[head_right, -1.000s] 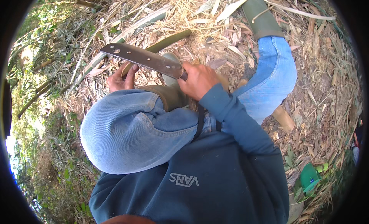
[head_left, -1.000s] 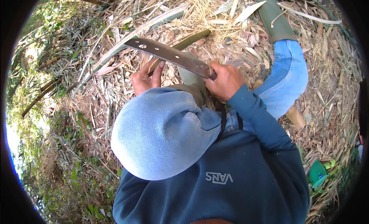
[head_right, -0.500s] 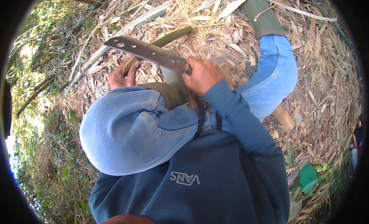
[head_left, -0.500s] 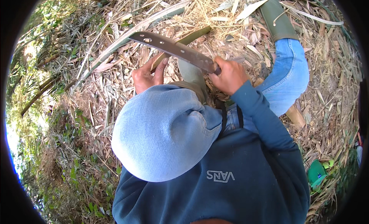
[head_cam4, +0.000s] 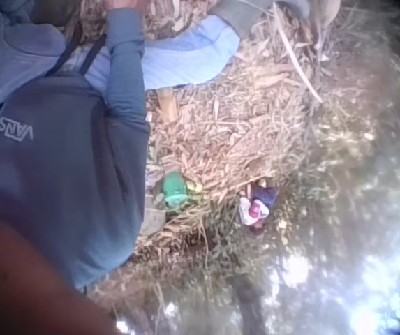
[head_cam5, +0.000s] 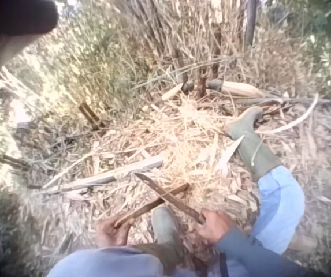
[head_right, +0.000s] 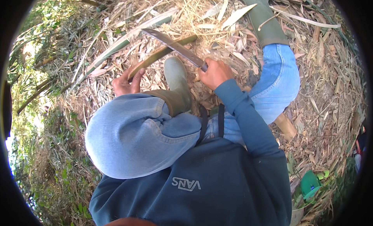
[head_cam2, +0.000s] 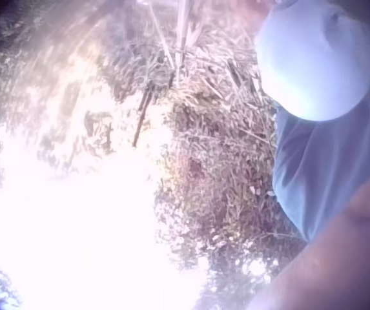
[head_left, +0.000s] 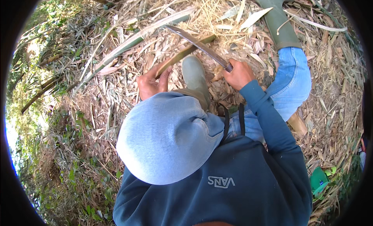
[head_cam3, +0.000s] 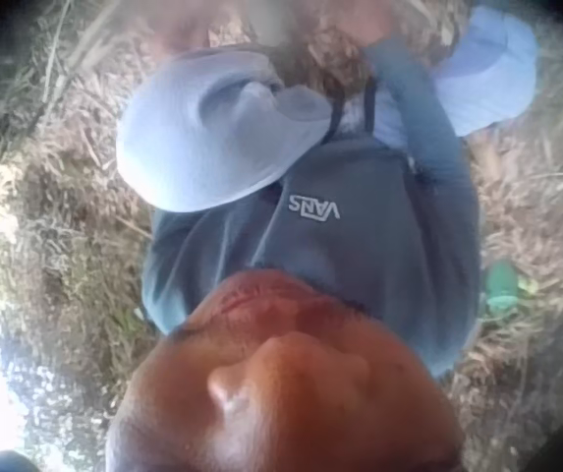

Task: The person uses a large knife to shave and split a piece of bamboo while sitting on the ground. They repeatedly scrape the bamboo surface and split it into thinner strips.

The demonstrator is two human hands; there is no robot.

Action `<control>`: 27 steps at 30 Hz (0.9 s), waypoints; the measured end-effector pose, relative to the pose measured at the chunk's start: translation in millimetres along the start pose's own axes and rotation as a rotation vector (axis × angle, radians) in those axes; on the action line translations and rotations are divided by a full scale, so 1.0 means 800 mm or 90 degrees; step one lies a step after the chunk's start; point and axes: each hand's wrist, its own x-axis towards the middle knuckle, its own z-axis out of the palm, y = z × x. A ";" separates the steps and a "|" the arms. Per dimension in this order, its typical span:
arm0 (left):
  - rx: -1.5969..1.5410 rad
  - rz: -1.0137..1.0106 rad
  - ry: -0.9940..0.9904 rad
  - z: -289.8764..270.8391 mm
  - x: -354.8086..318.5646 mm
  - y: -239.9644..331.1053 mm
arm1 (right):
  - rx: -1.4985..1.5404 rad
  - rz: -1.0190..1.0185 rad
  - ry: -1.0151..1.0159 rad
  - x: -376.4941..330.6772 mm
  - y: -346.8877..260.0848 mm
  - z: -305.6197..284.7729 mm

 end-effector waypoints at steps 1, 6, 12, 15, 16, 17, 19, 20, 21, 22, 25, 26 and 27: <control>0.005 -0.080 -0.011 -0.003 -0.003 0.007 | 0.001 -0.017 -0.012 -0.007 -0.007 -0.006; -0.038 0.074 0.016 0.004 -0.006 -0.015 | -0.072 0.168 -0.086 0.037 0.056 0.024; -0.080 -0.012 -0.022 0.000 -0.005 -0.026 | -0.067 0.235 -0.170 0.084 0.107 0.017; -0.072 0.075 -0.023 -0.001 0.000 -0.021 | 0.004 0.245 -0.131 0.057 0.086 0.015; -0.057 0.108 -0.023 -0.001 0.001 -0.015 | 0.026 0.219 -0.097 0.042 0.080 0.015; -0.045 0.138 -0.025 -0.002 0.001 -0.010 | 0.047 0.190 -0.087 0.025 0.064 0.011; -0.035 0.102 -0.052 -0.004 0.000 -0.005 | 0.090 0.125 -0.070 -0.011 0.024 0.005; -0.025 0.110 -0.050 -0.005 0.000 -0.003 | 0.114 0.086 -0.063 -0.024 0.004 0.002; -0.020 0.118 -0.049 -0.004 0.001 -0.004 | 0.124 0.049 -0.057 -0.037 -0.017 -0.003; -0.028 0.114 -0.057 -0.002 0.001 -0.007 | 0.135 0.011 -0.053 -0.050 -0.037 -0.009; 0.007 0.113 -0.082 -0.005 0.000 -0.010 | 0.144 -0.050 -0.022 -0.052 -0.041 -0.003; 0.009 0.102 -0.081 -0.005 -0.001 -0.009 | 0.143 -0.062 -0.010 -0.050 -0.040 0.000; 0.011 0.091 -0.079 -0.005 -0.003 -0.007 | 0.134 -0.065 -0.009 -0.051 -0.040 0.000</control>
